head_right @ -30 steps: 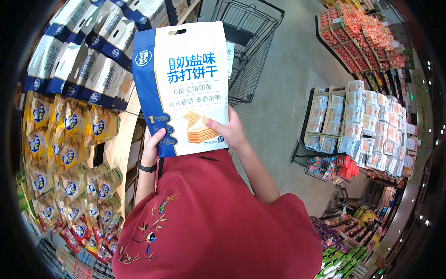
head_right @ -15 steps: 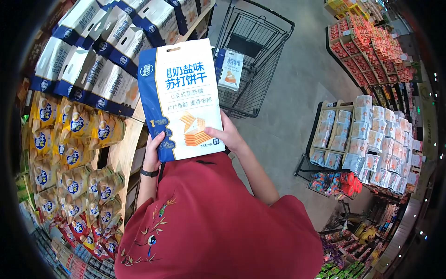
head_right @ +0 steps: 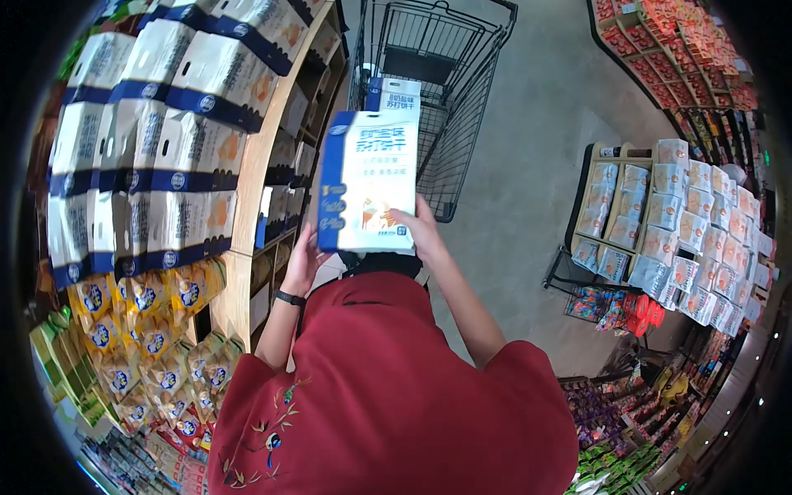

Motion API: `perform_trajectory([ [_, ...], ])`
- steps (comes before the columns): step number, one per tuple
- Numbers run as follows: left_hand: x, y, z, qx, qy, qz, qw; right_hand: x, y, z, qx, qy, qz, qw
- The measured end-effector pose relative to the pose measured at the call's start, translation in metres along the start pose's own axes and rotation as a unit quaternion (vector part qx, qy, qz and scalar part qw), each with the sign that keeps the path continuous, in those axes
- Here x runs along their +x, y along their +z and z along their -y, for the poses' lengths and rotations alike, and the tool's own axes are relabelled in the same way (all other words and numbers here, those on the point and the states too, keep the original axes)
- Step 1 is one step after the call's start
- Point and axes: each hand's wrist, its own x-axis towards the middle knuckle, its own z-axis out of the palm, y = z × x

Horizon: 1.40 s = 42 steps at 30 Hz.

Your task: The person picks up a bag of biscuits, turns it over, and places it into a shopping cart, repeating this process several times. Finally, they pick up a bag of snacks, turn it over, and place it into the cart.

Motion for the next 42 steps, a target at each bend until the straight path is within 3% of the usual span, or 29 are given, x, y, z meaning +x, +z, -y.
perform_trajectory([
  [3, 0.054, -0.005, 0.024, 0.051, -0.118, -0.074, 0.989, 0.054, -0.035, 0.005, -0.042, -0.04, -0.109, 0.992],
  [5, 0.087, -0.008, 0.038, -0.011, -0.183, -0.06, 0.981, 0.102, -0.068, -0.003, -0.032, -0.05, -0.143, 0.988],
  [7, 0.113, 0.002, 0.052, -0.088, -0.23, -0.11, 0.963, 0.144, -0.091, 0.0, -0.035, -0.024, -0.174, 0.984],
  [12, 0.157, 0.031, 0.07, -0.21, -0.215, -0.118, 0.946, 0.249, -0.124, 0.008, -0.021, 0.013, -0.141, 0.99],
  [15, 0.179, 0.042, 0.075, -0.229, -0.152, -0.086, 0.958, 0.317, -0.135, 0.004, -0.042, -0.008, -0.091, 0.995],
  [16, 0.177, 0.062, 0.055, -0.223, -0.159, -0.12, 0.954, 0.334, -0.131, 0.007, -0.04, -0.002, -0.08, 0.996],
  [20, 0.188, 0.059, 0.053, -0.231, -0.175, -0.113, 0.951, 0.404, -0.142, -0.006, 0.017, 0.072, -0.039, 0.996],
  [22, 0.19, 0.061, 0.051, -0.211, -0.184, -0.134, 0.951, 0.43, -0.149, -0.026, -0.02, 0.091, -0.037, 0.995],
  [24, 0.195, 0.056, 0.055, -0.203, -0.197, -0.141, 0.949, 0.444, -0.16, -0.049, -0.094, 0.081, -0.039, 0.991],
  [27, 0.205, 0.05, 0.063, -0.215, -0.209, -0.145, 0.943, 0.451, -0.182, -0.073, -0.068, 0.157, -0.056, 0.984],
  [32, 0.22, 0.063, 0.061, -0.246, -0.238, -0.194, 0.919, 0.434, -0.186, -0.094, -0.194, 0.105, -0.123, 0.968],
  [36, 0.228, 0.073, 0.058, -0.291, -0.255, -0.22, 0.896, 0.429, -0.172, -0.086, -0.435, 0.069, -0.231, 0.868],
  [42, 0.239, 0.067, 0.068, -0.356, -0.245, -0.223, 0.874, 0.404, -0.152, -0.077, -0.483, 0.054, -0.307, 0.818],
])
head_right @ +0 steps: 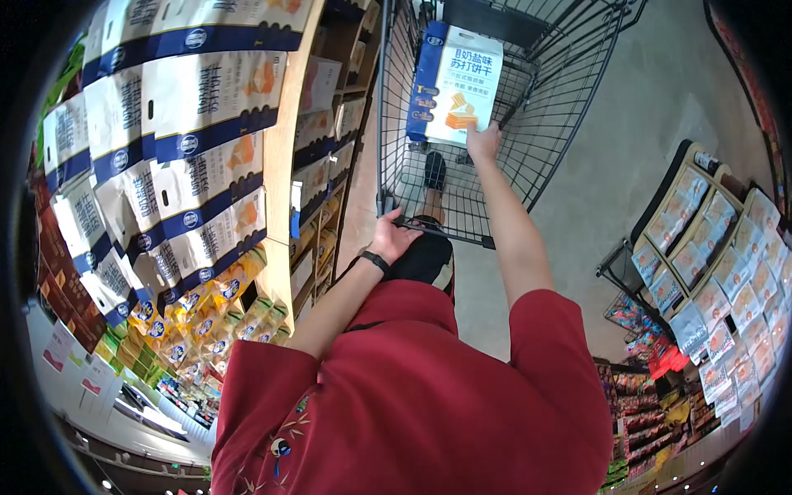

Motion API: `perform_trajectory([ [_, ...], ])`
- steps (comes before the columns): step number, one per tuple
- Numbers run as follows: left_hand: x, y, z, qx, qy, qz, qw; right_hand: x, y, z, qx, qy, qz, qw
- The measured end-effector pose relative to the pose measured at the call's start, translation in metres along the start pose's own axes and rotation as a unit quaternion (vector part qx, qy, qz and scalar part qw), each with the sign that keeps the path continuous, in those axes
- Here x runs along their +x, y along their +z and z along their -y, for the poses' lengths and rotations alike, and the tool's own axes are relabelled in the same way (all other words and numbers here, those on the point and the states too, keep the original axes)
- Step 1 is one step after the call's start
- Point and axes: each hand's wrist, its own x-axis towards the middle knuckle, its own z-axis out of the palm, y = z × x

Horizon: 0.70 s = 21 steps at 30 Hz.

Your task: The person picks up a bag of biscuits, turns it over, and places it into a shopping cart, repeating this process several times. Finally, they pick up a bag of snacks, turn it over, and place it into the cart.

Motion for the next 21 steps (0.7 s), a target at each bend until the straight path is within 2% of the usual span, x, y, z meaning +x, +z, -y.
perform_trajectory([
  [3, -0.001, 0.015, -0.003, 0.018, 0.002, 0.017, 1.0, -0.032, -0.03, 0.008, -0.014, -0.077, -0.009, 0.997],
  [6, -0.005, 0.036, -0.008, 0.026, 0.002, 0.049, 0.998, -0.073, -0.06, 0.008, -0.029, -0.148, 0.029, 0.988],
  [8, -0.013, 0.057, -0.011, 0.012, 0.004, 0.046, 0.999, -0.092, -0.066, -0.017, -0.078, -0.254, -0.004, 0.964],
  [11, 0.013, 0.067, -0.016, -0.001, -0.003, 0.097, 0.995, -0.138, -0.089, -0.023, -0.167, -0.275, -0.03, 0.946],
  [12, 0.033, 0.072, -0.018, -0.01, -0.023, 0.059, 0.998, -0.15, -0.094, -0.027, -0.188, -0.292, -0.038, 0.937],
  [14, 0.036, 0.092, -0.022, -0.003, -0.026, 0.113, 0.993, -0.169, -0.1, -0.036, -0.194, -0.314, -0.007, 0.93],
  [17, 0.026, 0.121, -0.034, 0.023, -0.041, 0.166, 0.985, -0.205, -0.111, -0.025, -0.309, -0.354, -0.005, 0.883],
  [20, 0.017, 0.141, -0.056, 0.062, -0.045, 0.21, 0.975, -0.199, -0.107, -0.004, -0.283, -0.299, -0.016, 0.911],
  [21, 0.023, 0.144, -0.066, 0.135, -0.013, 0.179, 0.975, -0.192, -0.109, 0.009, -0.293, -0.279, 0.001, 0.914],
])
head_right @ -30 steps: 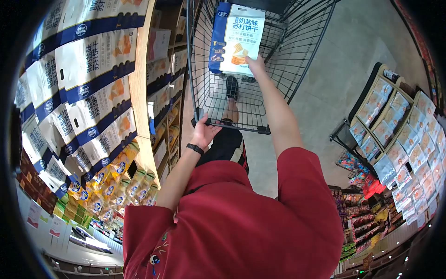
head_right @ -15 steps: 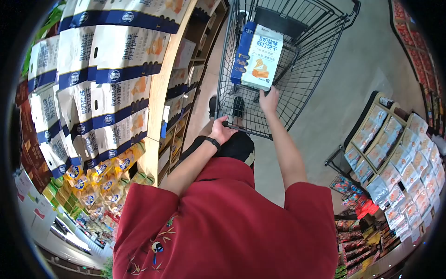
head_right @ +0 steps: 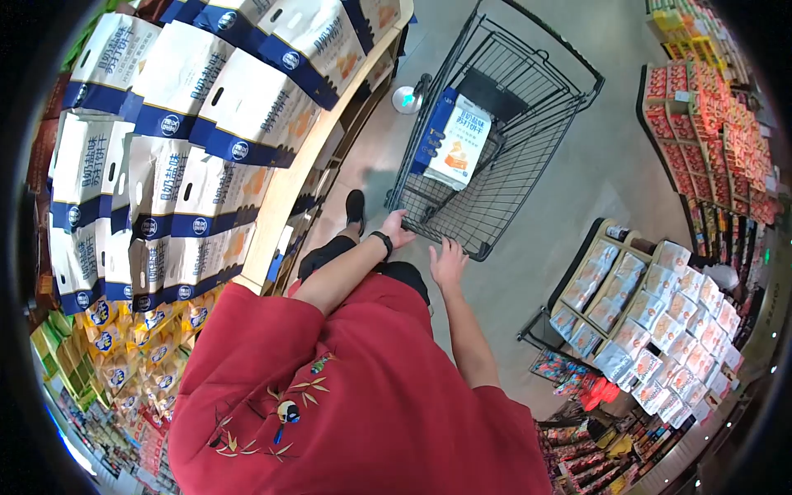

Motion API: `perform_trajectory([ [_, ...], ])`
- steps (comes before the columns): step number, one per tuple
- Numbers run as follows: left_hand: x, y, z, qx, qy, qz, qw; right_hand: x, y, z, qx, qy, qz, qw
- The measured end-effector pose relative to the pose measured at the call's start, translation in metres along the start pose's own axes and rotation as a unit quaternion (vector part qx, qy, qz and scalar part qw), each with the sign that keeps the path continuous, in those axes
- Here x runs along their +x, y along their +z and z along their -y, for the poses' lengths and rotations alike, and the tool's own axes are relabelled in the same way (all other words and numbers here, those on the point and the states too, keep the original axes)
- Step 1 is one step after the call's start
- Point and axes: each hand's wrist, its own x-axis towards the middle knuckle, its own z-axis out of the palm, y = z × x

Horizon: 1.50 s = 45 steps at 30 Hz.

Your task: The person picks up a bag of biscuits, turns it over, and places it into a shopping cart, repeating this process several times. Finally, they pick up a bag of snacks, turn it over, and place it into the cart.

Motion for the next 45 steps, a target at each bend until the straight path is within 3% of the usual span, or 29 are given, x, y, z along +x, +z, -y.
perform_trajectory([
  [2, 0.018, -0.015, -0.022, 0.155, 0.027, -0.08, 0.984, 0.023, -0.012, 0.012, -0.001, 0.034, 0.053, 0.998],
  [6, -0.047, -0.024, -0.096, 0.273, 0.095, -0.056, 0.956, 0.066, -0.024, 0.029, 0.006, 0.063, 0.072, 0.995],
  [10, -0.057, -0.1, -0.171, 0.174, 0.226, -0.024, 0.958, 0.09, -0.016, 0.017, 0.046, 0.029, 0.013, 0.998],
  [12, -0.104, -0.101, -0.212, 0.208, 0.27, -0.124, 0.932, 0.099, -0.022, 0.016, 0.054, 0.013, 0.003, 0.998],
  [13, -0.135, -0.093, -0.219, 0.148, 0.334, -0.156, 0.918, 0.106, -0.026, 0.015, 0.056, 0.01, 0.011, 0.998],
  [14, -0.158, -0.089, -0.223, 0.084, 0.395, -0.187, 0.895, 0.113, -0.03, 0.015, 0.059, 0.006, 0.019, 0.998],
  [16, -0.163, -0.118, -0.245, 0.1, 0.492, -0.24, 0.831, 0.129, -0.044, 0.024, 0.051, 0.041, 0.062, 0.996],
  [22, -0.224, -0.077, -0.255, 0.042, 0.631, -0.356, 0.688, 0.148, -0.069, 0.024, 0.052, 0.078, 0.132, 0.987],
  [25, -0.232, -0.057, -0.269, 0.028, 0.714, -0.276, 0.643, 0.156, -0.072, 0.022, 0.053, 0.079, 0.155, 0.983],
  [28, -0.241, -0.044, -0.276, 0.019, 0.684, -0.345, 0.642, 0.156, -0.075, 0.018, 0.045, 0.08, 0.161, 0.983],
  [34, -0.244, -0.047, -0.276, 0.032, 0.677, -0.44, 0.589, 0.147, -0.072, 0.011, 0.047, 0.059, 0.13, 0.989],
  [36, -0.242, -0.056, -0.277, 0.026, 0.684, -0.42, 0.595, 0.149, -0.072, 0.008, 0.051, 0.051, 0.124, 0.99],
  [38, -0.224, -0.082, -0.288, -0.051, 0.708, -0.313, 0.631, 0.148, -0.068, 0.004, 0.061, 0.045, 0.134, 0.988],
  [45, -0.264, -0.022, -0.228, -0.027, 0.709, -0.248, 0.659, 0.141, -0.06, -0.003, 0.074, 0.076, 0.122, 0.987],
])
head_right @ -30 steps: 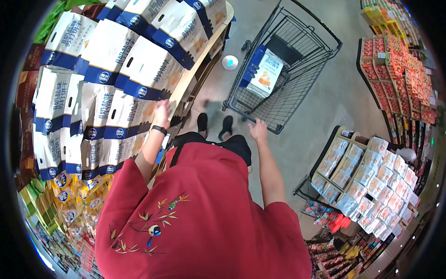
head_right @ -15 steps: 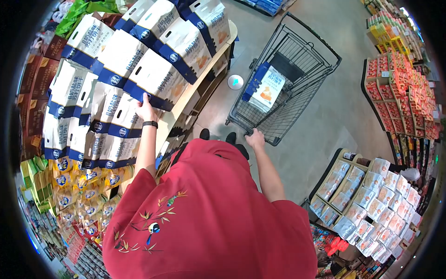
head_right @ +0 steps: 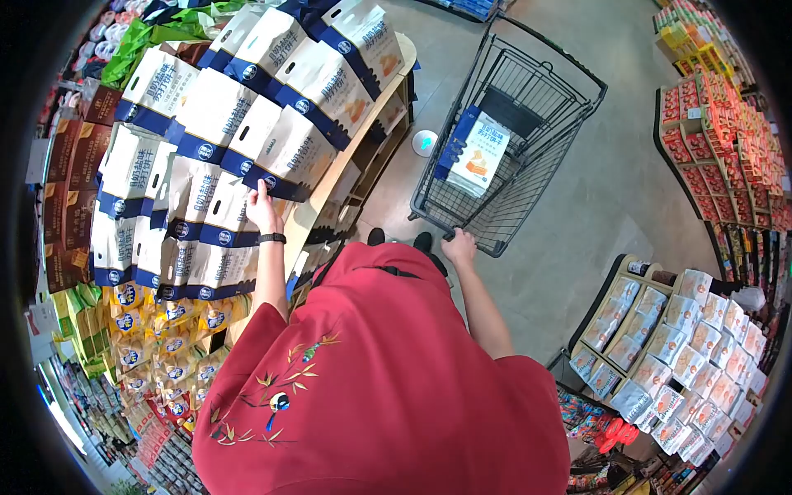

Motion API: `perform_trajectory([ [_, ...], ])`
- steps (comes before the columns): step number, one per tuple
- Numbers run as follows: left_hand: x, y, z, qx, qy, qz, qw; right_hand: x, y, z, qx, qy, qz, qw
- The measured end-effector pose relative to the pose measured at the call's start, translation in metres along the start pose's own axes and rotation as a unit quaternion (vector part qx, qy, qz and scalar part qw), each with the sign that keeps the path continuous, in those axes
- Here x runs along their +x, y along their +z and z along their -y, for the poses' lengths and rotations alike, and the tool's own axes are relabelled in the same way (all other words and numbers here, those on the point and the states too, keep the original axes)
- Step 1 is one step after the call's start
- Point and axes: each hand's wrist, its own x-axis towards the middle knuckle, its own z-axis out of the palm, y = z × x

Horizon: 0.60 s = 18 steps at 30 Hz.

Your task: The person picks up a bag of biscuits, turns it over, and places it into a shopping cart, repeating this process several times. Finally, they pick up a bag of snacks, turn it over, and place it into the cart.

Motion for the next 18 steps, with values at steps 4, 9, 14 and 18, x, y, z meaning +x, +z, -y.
perform_trajectory([
  [4, -0.025, -0.001, -0.015, -0.011, -0.006, 0.024, 1.0, -0.001, 0.008, -0.006, 0.004, 0.003, -0.015, 1.0],
  [9, -0.044, -0.021, -0.025, 0.028, -0.061, 0.074, 0.995, -0.005, 0.011, -0.01, 0.019, 0.021, -0.034, 0.999],
  [14, -0.075, -0.031, -0.064, 0.071, -0.086, 0.152, 0.982, -0.028, -0.007, 0.018, 0.068, -0.028, -0.106, 0.992],
  [18, -0.104, -0.023, -0.108, 0.084, -0.09, 0.206, 0.971, -0.036, -0.044, 0.077, 0.293, -0.219, 0.016, 0.93],
])
